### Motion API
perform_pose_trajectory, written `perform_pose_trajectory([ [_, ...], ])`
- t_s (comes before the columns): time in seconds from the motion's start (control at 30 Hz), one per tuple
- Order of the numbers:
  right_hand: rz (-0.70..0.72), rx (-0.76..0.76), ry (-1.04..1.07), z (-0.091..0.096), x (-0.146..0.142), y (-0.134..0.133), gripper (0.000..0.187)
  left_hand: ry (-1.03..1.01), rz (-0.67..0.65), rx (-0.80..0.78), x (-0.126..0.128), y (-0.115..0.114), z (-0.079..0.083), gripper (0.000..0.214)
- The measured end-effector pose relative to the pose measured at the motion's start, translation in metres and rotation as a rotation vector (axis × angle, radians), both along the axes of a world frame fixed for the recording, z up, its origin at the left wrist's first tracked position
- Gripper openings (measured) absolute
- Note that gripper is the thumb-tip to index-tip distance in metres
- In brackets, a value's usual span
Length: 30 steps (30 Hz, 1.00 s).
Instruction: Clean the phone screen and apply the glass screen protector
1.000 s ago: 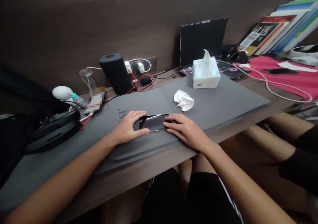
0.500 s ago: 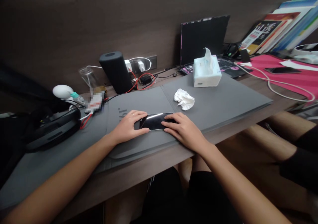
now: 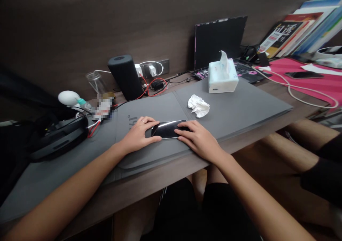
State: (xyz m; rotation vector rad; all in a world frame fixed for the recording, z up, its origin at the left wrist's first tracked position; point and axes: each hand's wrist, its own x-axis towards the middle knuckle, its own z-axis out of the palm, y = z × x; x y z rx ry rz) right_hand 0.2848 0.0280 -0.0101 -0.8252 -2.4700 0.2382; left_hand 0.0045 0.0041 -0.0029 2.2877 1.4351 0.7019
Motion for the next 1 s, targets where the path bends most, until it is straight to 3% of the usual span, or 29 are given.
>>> perform_pose_trajectory([
  [0.5, 0.036, -0.004, 0.022, 0.0018, 0.0032, -0.0035, 0.036, -0.001, -0.027, -0.029, -0.0019, 0.0024, 0.0003, 0.05],
  [0.87, 0.023, 0.036, 0.041, -0.0012, 0.0044, -0.0029, 0.03, -0.029, -0.012, -0.053, -0.0008, 0.0015, 0.0017, 0.05],
  [1.0, -0.089, -0.018, 0.134, -0.0001, 0.0051, -0.006, 0.034, -0.022, -0.017, -0.045, -0.0008, 0.0013, 0.0021, 0.05],
])
